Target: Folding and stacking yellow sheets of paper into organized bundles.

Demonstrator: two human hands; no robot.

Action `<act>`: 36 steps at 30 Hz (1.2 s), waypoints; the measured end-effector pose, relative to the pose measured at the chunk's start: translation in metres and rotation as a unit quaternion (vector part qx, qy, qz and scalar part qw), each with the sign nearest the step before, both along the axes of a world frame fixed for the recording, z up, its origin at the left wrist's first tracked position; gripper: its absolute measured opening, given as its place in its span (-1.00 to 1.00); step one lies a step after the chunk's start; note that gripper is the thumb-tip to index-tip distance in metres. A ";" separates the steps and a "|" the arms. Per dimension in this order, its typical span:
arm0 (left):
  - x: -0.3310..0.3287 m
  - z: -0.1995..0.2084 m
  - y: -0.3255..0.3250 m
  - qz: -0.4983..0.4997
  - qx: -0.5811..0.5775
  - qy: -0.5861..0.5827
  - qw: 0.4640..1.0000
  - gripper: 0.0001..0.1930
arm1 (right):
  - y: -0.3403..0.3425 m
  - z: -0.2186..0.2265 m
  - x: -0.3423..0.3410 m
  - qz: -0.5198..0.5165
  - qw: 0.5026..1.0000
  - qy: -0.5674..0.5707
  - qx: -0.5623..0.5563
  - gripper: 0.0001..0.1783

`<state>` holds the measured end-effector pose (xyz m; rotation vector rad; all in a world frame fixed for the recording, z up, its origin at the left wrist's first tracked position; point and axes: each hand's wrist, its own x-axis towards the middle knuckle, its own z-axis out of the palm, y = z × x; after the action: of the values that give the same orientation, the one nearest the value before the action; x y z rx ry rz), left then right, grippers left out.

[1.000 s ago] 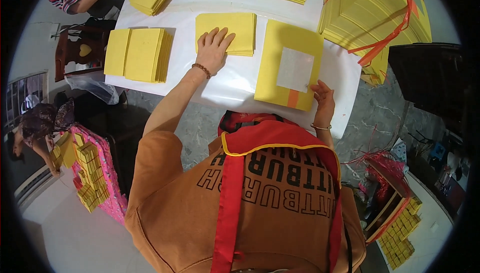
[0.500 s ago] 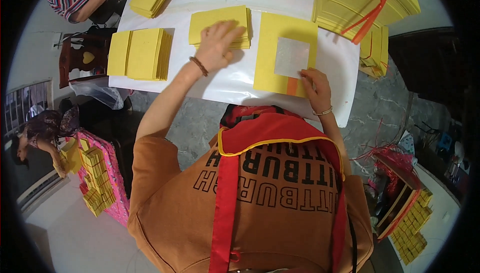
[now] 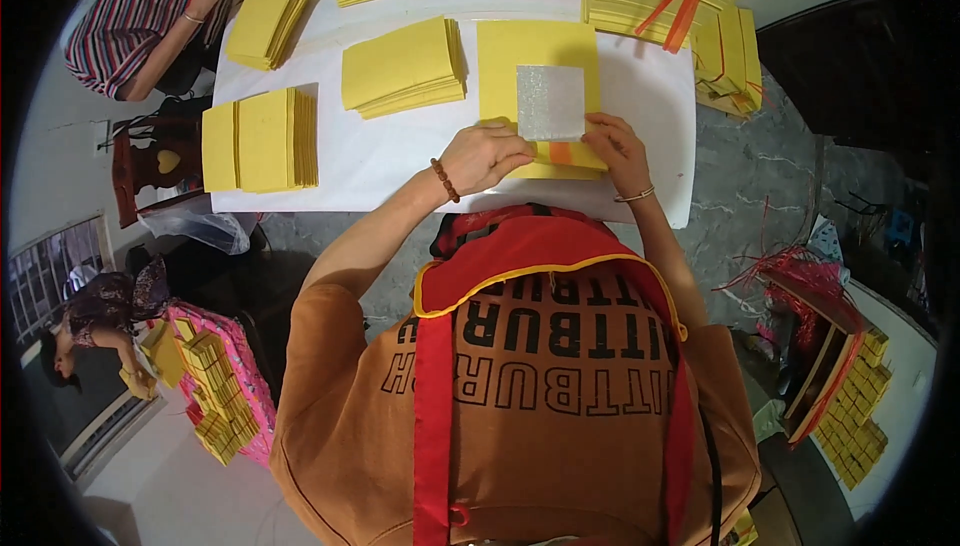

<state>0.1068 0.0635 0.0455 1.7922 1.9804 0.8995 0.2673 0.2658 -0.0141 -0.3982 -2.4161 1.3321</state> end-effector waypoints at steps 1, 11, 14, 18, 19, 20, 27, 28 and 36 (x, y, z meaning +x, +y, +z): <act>-0.001 -0.001 0.001 0.025 -0.025 -0.058 0.998 -0.81 | 0.001 -0.003 0.001 -0.010 0.995 0.003 -0.099 -0.81; -0.006 0.005 0.009 0.105 -0.116 -0.211 0.965 -0.85 | -0.003 0.003 -0.006 -0.063 0.965 -0.015 -0.253 -0.70; -0.008 0.005 0.010 0.111 -0.151 -0.238 0.953 -0.84 | -0.003 0.002 -0.007 -0.067 0.971 -0.009 -0.229 -0.69; -0.013 -0.004 0.012 0.107 -0.167 -0.276 0.940 -0.85 | 0.000 -0.006 -0.004 -0.061 0.962 0.005 -0.265 -0.73; -0.014 -0.005 0.012 0.100 -0.176 -0.300 0.932 -0.86 | 0.001 -0.008 -0.003 -0.042 0.966 0.034 -0.254 -0.76; -0.014 -0.007 0.011 0.101 -0.176 -0.300 0.932 -0.86 | 0.003 -0.009 -0.002 -0.023 0.968 0.063 -0.243 -0.78; -0.018 0.004 0.006 0.092 -0.181 -0.332 0.921 -0.79 | 0.004 -0.011 0.000 0.026 0.992 0.030 -0.119 -0.78; -0.020 0.008 0.005 0.064 -0.196 -0.315 0.926 -0.71 | 0.002 -0.016 0.000 0.007 0.983 0.025 -0.183 -0.79; -0.033 -0.007 -0.009 0.059 -0.014 0.104 0.993 -0.64 | 0.012 -0.013 -0.002 0.006 0.920 -0.037 -0.389 -0.76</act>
<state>0.0738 0.0546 0.0389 1.8357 2.2351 0.7406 0.2657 0.2774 -0.0269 -0.6325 -1.8303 2.2858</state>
